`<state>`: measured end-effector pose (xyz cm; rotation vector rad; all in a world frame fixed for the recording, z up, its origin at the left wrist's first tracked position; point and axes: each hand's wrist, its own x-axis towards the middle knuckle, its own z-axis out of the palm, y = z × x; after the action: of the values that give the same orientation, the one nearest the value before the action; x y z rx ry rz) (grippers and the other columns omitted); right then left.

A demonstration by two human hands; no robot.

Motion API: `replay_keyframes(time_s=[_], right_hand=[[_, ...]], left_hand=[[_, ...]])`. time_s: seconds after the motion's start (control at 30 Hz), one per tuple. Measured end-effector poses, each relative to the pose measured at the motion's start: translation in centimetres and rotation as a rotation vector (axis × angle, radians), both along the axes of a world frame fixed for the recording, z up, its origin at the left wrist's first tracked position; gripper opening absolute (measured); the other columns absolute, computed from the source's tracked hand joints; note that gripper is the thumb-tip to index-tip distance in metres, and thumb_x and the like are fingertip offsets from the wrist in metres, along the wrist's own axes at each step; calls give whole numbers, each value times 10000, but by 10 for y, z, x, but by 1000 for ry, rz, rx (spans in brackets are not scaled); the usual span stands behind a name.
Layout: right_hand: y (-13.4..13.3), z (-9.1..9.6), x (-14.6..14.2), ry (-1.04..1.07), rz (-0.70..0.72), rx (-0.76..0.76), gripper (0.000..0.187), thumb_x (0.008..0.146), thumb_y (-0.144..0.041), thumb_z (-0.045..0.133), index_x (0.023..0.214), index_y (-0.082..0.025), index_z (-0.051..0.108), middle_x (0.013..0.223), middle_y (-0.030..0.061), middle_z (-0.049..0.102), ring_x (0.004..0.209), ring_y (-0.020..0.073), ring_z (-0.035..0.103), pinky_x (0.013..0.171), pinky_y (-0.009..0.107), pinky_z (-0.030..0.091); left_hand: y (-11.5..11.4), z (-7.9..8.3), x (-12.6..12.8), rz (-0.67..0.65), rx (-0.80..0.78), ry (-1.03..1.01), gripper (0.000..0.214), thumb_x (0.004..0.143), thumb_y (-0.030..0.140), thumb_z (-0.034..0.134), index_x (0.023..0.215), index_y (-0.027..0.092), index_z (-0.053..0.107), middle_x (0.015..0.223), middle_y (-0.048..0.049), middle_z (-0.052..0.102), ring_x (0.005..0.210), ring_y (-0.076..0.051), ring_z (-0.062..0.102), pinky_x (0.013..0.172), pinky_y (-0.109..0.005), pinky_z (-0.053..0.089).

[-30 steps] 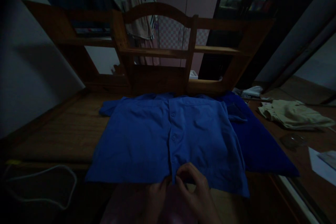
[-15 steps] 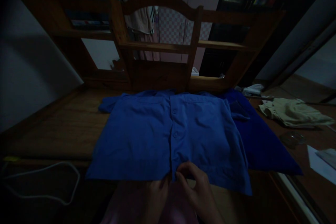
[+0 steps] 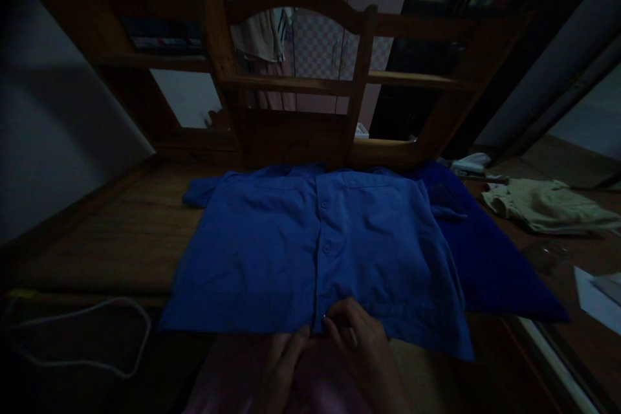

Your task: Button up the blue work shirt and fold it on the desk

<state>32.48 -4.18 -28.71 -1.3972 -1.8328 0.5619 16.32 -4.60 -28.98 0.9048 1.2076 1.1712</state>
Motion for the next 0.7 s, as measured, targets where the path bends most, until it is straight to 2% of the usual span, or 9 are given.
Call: replay_keyframes(time_s=[0.1,0.17,0.27,0.47,0.7], right_hand=[[2,-3,0,-120,18,70,36,892,-201,509,879,-197,542,784,17,572,695,128,570,619,218,438],[4,-2,0,-193,39,106,61,891,-178,483,869,-194,537,763,21,558,678,133,562,611,226,441],[4,2,0,-284,46,139,94,881,-144,460,860,-193,537,748,25,553,660,141,559,598,237,442],[0,12,-2,-373,43,126,113,876,-133,454,863,-204,540,767,22,563,650,151,564,585,252,439],[-2,16,-3,-402,41,79,95,895,-153,460,860,-207,530,786,26,580,673,164,590,594,262,442]], left_hand=[[8,3,3,-45,-70,-105,475,674,443,707,1054,159,674,972,-103,710,1001,-282,629,946,-376,441],[14,3,7,-77,-97,-192,487,663,414,731,1061,140,671,1003,-119,702,1019,-287,622,975,-387,422],[16,-1,9,-96,-129,-275,480,654,411,745,1046,141,681,1065,-124,684,1060,-295,604,999,-401,408],[11,-12,8,-91,-190,-410,693,660,355,766,1280,160,528,1214,-143,607,1172,-285,533,1067,-407,338],[13,-17,21,12,-134,-453,595,635,335,771,1172,136,610,1158,-146,639,1123,-290,567,1040,-433,362]])
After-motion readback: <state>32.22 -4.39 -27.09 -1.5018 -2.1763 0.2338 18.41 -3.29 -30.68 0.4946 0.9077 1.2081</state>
